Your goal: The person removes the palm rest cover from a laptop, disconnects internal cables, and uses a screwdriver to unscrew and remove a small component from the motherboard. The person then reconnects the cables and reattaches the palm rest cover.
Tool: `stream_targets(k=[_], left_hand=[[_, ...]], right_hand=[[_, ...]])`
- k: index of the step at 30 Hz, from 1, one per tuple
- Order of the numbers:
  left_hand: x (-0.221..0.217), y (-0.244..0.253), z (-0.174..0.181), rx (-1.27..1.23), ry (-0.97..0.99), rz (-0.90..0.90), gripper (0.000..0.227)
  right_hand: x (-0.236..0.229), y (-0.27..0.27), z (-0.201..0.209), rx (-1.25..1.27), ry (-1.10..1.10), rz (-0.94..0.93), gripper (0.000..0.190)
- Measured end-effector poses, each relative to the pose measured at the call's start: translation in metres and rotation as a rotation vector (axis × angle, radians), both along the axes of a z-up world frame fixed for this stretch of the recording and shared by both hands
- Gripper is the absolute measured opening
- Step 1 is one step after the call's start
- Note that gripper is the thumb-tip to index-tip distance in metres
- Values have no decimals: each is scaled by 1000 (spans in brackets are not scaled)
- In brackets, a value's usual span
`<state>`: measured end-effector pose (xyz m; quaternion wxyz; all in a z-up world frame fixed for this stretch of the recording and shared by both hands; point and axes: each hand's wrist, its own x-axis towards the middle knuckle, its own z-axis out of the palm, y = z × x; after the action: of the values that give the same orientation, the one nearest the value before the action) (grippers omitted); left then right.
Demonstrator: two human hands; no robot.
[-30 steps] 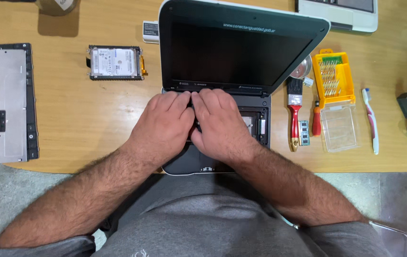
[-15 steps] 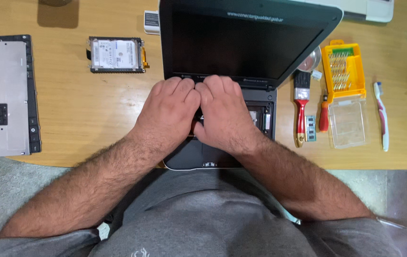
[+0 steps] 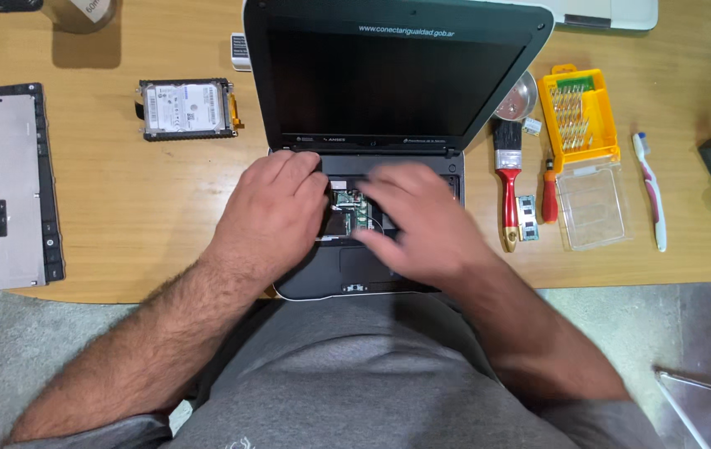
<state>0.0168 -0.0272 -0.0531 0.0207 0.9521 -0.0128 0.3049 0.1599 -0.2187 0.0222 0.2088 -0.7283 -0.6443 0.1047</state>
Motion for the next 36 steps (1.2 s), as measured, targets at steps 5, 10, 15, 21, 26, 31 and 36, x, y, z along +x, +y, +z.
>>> stream_targets(k=[5, 10, 15, 21, 26, 31, 36], left_hand=[[-34, -23, 46, -203, 240, -135, 50], [-59, -42, 61, -189, 523, -214, 78], [-61, -57, 48, -56, 521, -89, 82], [-52, -67, 71, -23, 660, -52, 77], [-39, -63, 78, -108, 781, -30, 79], [-35, -71, 90, -179, 898, 23, 72], [-35, -69, 95, -106, 877, 21, 70]], right_hand=[[-2, -66, 4, -15, -139, 5, 67], [-18, -82, 6, -343, -205, -26, 89], [-19, -63, 2, -561, -157, -9, 86], [-20, -29, 39, -741, -202, -38, 89], [-16, -12, 52, -759, -161, -16, 88], [-13, -12, 43, -720, -141, -22, 89], [-15, -7, 49, -770, -90, -32, 87]])
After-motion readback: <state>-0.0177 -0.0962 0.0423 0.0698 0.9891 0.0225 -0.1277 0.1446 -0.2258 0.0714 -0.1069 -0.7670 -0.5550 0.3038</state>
